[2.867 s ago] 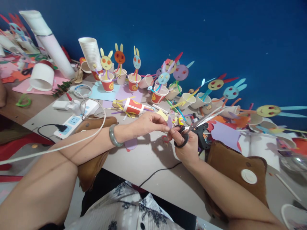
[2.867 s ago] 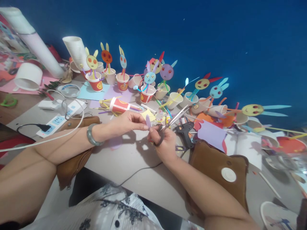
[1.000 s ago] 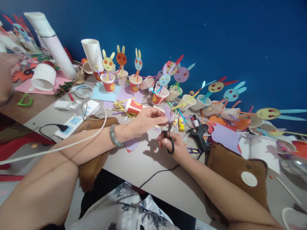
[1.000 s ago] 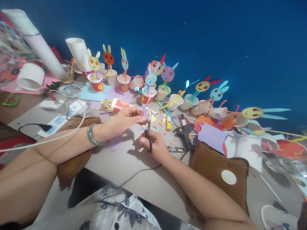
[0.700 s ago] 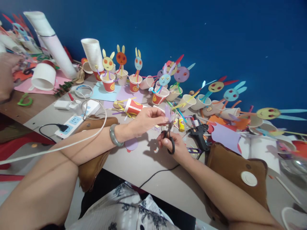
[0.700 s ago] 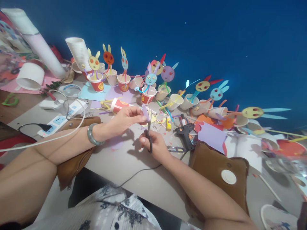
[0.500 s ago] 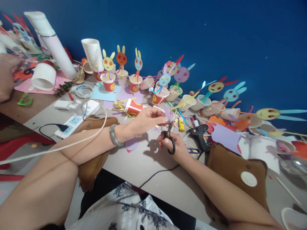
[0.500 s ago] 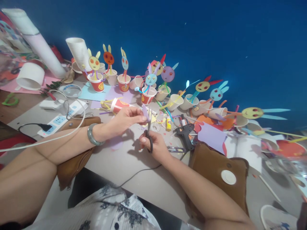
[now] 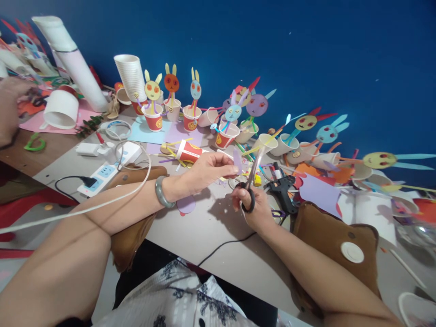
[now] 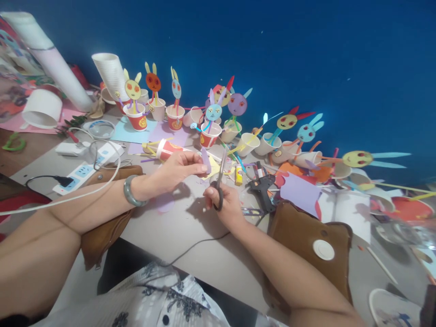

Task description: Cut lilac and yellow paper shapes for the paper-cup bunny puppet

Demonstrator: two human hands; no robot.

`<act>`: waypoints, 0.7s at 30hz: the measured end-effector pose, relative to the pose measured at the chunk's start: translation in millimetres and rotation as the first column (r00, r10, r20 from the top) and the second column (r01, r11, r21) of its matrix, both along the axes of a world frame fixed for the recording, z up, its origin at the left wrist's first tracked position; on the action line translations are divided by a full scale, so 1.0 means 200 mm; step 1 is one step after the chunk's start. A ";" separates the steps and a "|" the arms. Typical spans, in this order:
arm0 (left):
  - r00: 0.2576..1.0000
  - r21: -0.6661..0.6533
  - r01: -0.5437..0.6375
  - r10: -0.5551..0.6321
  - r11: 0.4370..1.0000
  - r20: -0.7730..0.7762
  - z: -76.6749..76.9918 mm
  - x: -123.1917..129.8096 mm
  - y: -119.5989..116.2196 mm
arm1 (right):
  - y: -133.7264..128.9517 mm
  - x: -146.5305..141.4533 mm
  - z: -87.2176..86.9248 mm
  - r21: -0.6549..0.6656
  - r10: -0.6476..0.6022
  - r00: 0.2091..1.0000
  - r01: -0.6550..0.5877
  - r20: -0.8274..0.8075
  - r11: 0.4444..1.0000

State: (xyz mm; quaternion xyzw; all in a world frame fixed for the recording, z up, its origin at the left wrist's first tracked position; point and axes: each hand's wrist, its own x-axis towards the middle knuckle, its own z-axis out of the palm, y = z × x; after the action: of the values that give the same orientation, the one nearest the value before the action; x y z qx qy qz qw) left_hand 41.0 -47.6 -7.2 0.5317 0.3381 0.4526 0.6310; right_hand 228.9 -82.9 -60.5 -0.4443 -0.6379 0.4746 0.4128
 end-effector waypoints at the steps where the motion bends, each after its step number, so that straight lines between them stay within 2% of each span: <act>1: 0.999 0.002 0.029 -0.029 1.000 -0.023 0.00 0.00 0.00 | 0.01 0.00 -0.01 0.017 -0.034 0.999 0.034 -0.020 0.999; 5: 0.977 -0.010 0.178 -0.178 0.984 -0.113 0.00 -0.01 0.00 | 0.03 0.02 -0.01 0.036 -0.114 0.980 0.121 -0.162 0.992; 11: 0.959 0.006 0.202 -0.197 0.979 -0.206 -0.01 -0.01 0.00 | 0.04 0.01 -0.01 -0.125 -0.097 0.947 0.061 -0.305 0.990; 16: 0.964 -0.012 0.202 -0.201 0.979 -0.174 -0.01 0.00 0.00 | 0.04 -0.01 0.00 -0.187 -0.117 0.934 0.055 -0.338 0.981; 21: 0.955 0.002 0.281 -0.279 0.960 -0.106 0.00 0.00 -0.01 | 0.04 -0.01 0.00 -0.162 -0.097 0.945 0.047 -0.313 0.986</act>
State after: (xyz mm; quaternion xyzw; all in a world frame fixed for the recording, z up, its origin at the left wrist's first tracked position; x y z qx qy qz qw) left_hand 40.8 -49.3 -6.6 0.6025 0.2881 0.3332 0.6656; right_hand 227.4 -75.7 -61.1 -0.4147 -0.5077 0.5722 0.4928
